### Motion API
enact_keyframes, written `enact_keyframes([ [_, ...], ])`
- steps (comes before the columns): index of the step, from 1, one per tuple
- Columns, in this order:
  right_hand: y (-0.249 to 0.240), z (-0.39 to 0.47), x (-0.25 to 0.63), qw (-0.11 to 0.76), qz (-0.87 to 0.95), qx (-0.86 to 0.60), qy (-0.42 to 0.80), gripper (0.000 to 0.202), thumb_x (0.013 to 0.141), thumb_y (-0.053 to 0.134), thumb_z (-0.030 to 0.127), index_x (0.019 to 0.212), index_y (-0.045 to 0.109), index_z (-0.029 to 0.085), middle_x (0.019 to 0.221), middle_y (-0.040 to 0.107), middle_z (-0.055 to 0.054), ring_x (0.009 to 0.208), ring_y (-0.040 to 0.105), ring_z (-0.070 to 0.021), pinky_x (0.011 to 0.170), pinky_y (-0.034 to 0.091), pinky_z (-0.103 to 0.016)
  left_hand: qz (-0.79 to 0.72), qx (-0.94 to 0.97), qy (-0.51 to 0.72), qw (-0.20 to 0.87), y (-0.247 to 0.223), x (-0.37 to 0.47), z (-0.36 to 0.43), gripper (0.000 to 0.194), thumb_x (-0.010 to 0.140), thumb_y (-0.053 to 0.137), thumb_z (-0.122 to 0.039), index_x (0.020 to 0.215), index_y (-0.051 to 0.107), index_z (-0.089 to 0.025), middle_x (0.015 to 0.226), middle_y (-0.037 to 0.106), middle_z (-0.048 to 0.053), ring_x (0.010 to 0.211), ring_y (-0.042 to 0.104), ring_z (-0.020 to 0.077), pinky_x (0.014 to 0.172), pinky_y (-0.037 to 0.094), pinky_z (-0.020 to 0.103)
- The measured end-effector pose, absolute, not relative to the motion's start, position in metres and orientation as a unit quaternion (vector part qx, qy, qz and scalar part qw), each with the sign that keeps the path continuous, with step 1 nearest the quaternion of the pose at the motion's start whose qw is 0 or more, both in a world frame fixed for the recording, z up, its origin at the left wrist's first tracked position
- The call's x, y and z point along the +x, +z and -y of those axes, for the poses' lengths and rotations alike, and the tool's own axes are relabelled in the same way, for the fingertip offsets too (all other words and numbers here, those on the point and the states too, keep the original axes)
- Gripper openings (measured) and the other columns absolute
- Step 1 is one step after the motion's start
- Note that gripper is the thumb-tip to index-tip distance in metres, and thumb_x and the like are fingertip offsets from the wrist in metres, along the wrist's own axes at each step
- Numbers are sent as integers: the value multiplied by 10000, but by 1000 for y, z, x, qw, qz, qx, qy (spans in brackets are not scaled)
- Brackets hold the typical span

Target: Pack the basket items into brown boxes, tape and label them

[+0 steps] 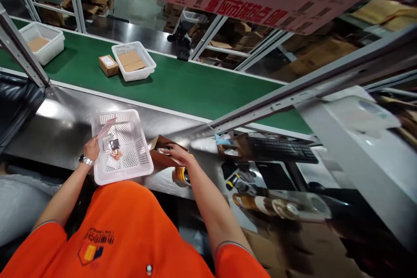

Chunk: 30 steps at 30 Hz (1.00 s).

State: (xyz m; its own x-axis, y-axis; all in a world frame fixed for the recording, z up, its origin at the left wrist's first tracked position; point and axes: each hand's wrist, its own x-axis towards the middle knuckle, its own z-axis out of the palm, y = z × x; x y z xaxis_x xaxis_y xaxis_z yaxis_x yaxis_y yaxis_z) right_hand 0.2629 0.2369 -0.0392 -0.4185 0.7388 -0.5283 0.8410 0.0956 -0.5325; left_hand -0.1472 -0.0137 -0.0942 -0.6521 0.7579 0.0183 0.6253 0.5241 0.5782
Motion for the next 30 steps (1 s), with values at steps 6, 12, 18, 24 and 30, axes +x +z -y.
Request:
enact_keyframes([
  [6, -32, -232, 260, 113, -808, 522, -249, 763, 1081, 682, 714, 1652, 717, 211, 1635, 759, -221, 1510, 712, -444, 1274, 545, -540, -856, 402, 302, 118, -103, -148, 16, 416, 1070, 591, -113, 1408, 832, -103, 1020, 868, 116, 858, 769, 221, 800, 583, 309],
  [12, -39, -236, 288, -63, -882, 422, -201, 560, 1018, 732, 622, 1380, 853, 212, 1396, 860, -178, 1423, 709, -410, 1287, 533, -606, -848, 405, 318, 129, -108, -151, 17, 418, 1087, 591, -108, 1433, 824, -123, 999, 858, 93, 887, 777, 237, 835, 601, 326],
  [18, -46, -210, 296, -214, -826, 470, -227, 465, 1068, 621, 555, 1299, 854, 226, 1292, 860, -175, 1189, 795, -364, 1127, 659, -605, -847, 392, 333, 131, -114, -160, 14, 338, 1093, 577, -150, 1285, 853, -117, 946, 851, 119, 831, 776, 243, 800, 590, 336],
  [24, -72, -168, 192, -133, -867, 316, -360, 553, 1027, 770, 398, 1564, 754, 267, 1514, 786, -162, 1317, 788, -329, 1153, 668, -523, -836, 394, 356, 137, -118, -166, 10, 307, 1068, 580, -139, 1180, 864, -169, 980, 891, 112, 873, 821, 235, 800, 615, 310],
  [30, -116, -144, 38, 156, -913, 236, -295, 1492, 611, 1141, 302, 1887, 374, 221, 1979, 206, -312, 1829, 206, -568, 1421, 343, -740, -833, 390, 361, 152, -125, -161, 8, 304, 1084, 604, -114, 1235, 864, -154, 1058, 912, 144, 933, 863, 265, 872, 668, 368],
])
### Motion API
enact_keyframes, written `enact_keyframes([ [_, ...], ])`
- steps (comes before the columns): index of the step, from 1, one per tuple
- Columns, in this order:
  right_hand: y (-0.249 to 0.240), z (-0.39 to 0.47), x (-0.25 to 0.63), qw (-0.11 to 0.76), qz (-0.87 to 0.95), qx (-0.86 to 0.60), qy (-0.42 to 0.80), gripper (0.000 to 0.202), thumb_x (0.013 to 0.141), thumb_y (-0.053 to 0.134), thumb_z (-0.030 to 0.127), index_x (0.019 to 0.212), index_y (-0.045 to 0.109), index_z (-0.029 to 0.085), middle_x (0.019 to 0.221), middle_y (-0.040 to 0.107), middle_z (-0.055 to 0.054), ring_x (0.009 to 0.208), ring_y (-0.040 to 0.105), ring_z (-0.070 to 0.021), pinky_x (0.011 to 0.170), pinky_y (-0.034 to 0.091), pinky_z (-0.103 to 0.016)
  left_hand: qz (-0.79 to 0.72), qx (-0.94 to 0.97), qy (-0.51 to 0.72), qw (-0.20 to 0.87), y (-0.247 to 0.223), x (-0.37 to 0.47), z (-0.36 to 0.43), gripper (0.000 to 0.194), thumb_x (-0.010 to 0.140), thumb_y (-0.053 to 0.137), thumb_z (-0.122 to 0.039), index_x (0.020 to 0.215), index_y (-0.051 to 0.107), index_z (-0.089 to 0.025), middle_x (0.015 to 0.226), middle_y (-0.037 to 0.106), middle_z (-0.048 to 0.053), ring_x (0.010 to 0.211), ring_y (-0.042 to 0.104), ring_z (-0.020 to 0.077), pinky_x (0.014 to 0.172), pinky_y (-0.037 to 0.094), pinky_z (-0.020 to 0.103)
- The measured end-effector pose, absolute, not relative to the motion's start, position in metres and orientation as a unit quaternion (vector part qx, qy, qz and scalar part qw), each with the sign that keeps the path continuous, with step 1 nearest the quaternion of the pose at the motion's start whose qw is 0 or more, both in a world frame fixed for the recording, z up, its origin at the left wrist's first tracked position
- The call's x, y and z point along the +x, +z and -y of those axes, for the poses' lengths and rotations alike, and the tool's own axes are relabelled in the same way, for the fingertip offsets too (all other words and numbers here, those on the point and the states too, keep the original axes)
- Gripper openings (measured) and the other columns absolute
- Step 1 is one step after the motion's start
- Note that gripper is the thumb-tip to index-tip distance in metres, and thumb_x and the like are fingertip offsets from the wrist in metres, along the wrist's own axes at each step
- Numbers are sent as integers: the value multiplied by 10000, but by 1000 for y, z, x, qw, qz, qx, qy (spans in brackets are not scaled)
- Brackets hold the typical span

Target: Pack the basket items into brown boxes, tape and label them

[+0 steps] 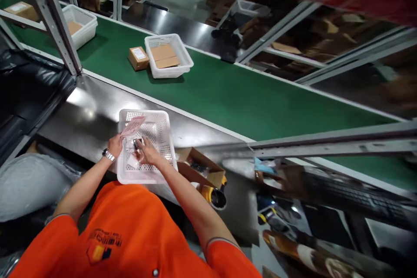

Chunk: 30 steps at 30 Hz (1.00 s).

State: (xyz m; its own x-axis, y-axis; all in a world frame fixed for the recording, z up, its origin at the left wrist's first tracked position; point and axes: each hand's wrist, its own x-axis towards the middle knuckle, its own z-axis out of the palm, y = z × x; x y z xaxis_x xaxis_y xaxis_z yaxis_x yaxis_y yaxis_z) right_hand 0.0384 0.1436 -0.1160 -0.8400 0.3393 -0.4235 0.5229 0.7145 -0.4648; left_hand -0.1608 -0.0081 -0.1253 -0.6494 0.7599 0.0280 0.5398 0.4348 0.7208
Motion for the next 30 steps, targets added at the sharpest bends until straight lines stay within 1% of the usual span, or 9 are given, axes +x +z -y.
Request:
enact_keyframes([
  [3, -132, -132, -4, 264, -903, 220, -258, 1765, 512, 1199, 450, 1937, 175, 257, 1994, -13, -327, 1825, -57, -652, 1354, 224, -938, -832, 387, 363, 163, -129, -157, 8, 315, 1094, 613, -102, 1282, 857, -167, 1112, 917, 144, 990, 878, 274, 916, 680, 370],
  [6, -140, -123, -8, 301, -903, 205, -229, 1696, 574, 1186, 470, 1935, 193, 272, 1999, -17, -309, 1827, -83, -641, 1340, 187, -963, -827, 390, 365, 173, -132, -155, 8, 317, 1103, 621, -102, 1306, 851, -183, 1154, 917, 145, 1034, 881, 278, 954, 685, 375],
  [8, -143, -119, 6, 264, -913, 207, -231, 1467, 672, 1149, 395, 1896, 347, 282, 2006, 115, -277, 1840, 27, -605, 1369, 255, -894, -824, 395, 367, 176, -134, -156, 9, 313, 1111, 621, -111, 1313, 850, -180, 1157, 915, 149, 1033, 877, 281, 952, 687, 381],
  [11, -143, -111, 32, 198, -921, 228, -247, 953, 875, 987, 265, 1745, 599, 286, 1928, 412, -205, 1792, 286, -503, 1376, 399, -721, -819, 402, 367, 183, -135, -156, 10, 324, 1124, 601, -118, 1324, 849, -175, 1141, 911, 152, 994, 866, 276, 922, 681, 378],
  [15, -142, -102, 49, 154, -919, 255, -258, 542, 1003, 788, 177, 1538, 758, 260, 1674, 690, -165, 1554, 572, -398, 1278, 524, -528, -824, 403, 351, 191, -131, -157, 11, 321, 1132, 590, -110, 1327, 841, -159, 1103, 903, 145, 960, 853, 264, 894, 647, 349],
  [18, -142, -101, 47, 126, -912, 282, -268, 441, 990, 744, 116, 1417, 799, 215, 1445, 799, -161, 1348, 668, -354, 1178, 559, -462, -831, 397, 342, 188, -124, -157, 9, 311, 1130, 587, -107, 1300, 844, -150, 1092, 897, 142, 965, 847, 259, 892, 630, 335],
  [22, -137, -106, 53, 82, -904, 296, -297, 395, 919, 749, 87, 1294, 805, 197, 1239, 840, -112, 1158, 717, -293, 1095, 592, -421, -837, 390, 337, 184, -114, -157, 6, 332, 1102, 569, -87, 1269, 854, -125, 1069, 895, 162, 945, 842, 268, 877, 630, 348],
  [25, -121, -116, 81, -26, -892, 302, -337, 350, 905, 752, 158, 1246, 796, 227, 1240, 842, -112, 1158, 749, -303, 1090, 624, -459, -836, 391, 341, 180, -108, -160, 8, 343, 1085, 570, -103, 1253, 867, -120, 1058, 898, 177, 924, 849, 286, 871, 649, 383],
  [30, -70, -161, 187, -204, -851, 393, -282, 349, 1049, 618, 372, 1336, 752, 226, 1306, 799, -169, 1245, 720, -351, 1144, 607, -554, -816, 409, 365, 184, -93, -164, 9, 365, 1087, 571, -179, 1270, 887, -181, 1054, 904, 168, 925, 864, 297, 867, 692, 426],
])
